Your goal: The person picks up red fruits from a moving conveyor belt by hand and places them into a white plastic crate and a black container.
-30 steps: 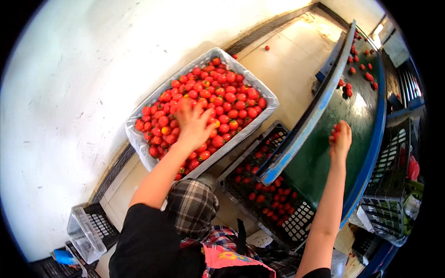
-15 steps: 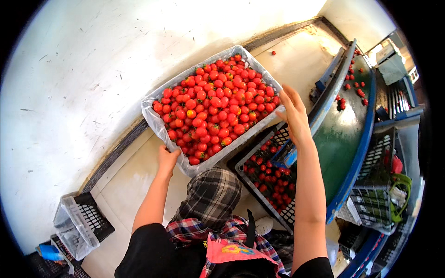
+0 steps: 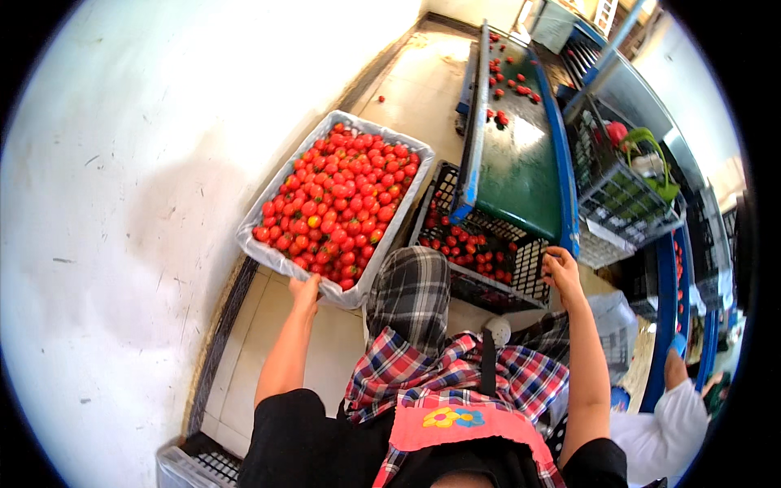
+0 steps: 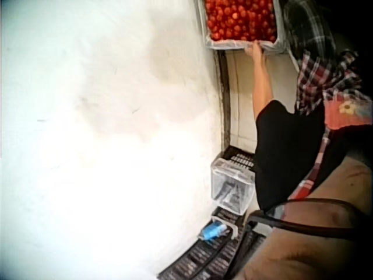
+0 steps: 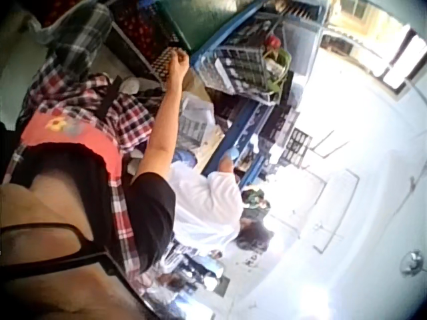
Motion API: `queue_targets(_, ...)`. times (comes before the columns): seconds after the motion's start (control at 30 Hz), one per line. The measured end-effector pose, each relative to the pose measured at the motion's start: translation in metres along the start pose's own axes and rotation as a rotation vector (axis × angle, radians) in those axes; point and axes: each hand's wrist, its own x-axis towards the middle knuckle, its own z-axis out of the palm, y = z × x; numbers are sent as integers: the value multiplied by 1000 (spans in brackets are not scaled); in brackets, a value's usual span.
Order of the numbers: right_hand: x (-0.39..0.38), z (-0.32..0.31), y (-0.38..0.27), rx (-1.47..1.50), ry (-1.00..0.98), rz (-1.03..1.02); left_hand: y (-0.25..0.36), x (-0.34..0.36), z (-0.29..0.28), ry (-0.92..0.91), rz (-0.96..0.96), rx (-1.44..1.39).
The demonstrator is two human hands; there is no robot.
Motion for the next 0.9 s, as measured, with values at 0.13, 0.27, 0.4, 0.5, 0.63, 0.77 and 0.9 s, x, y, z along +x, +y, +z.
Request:
queue_targets(0.13, 27, 0, 28, 41, 64, -13, 12, -24, -11, -94, -8, 30)
queue_targets(0.27, 57, 32, 13, 37, 28, -62, 5, -60, -66, -184, -72, 64)
queue_targets(0.4, 108, 63, -18, 56, 68, -105, -43, -62, -65, -83, -6, -57)
queue_targets(0.5, 134, 38, -22, 14, 62, -89, -74, -99, -81, 2, -57, -21)
queue_targets(0.63, 159, 81, -49, -42, 60, -264, -138, -84, -131, 77, 51, -88)
queue_targets(0.77, 179, 85, -30, 90, -152, -405, -179, -169, -196, 162, 65, -53)
queue_targets(0.9, 185, 2, 11, 294, -328, -402, -168, -145, -261, -38, -292, -127)
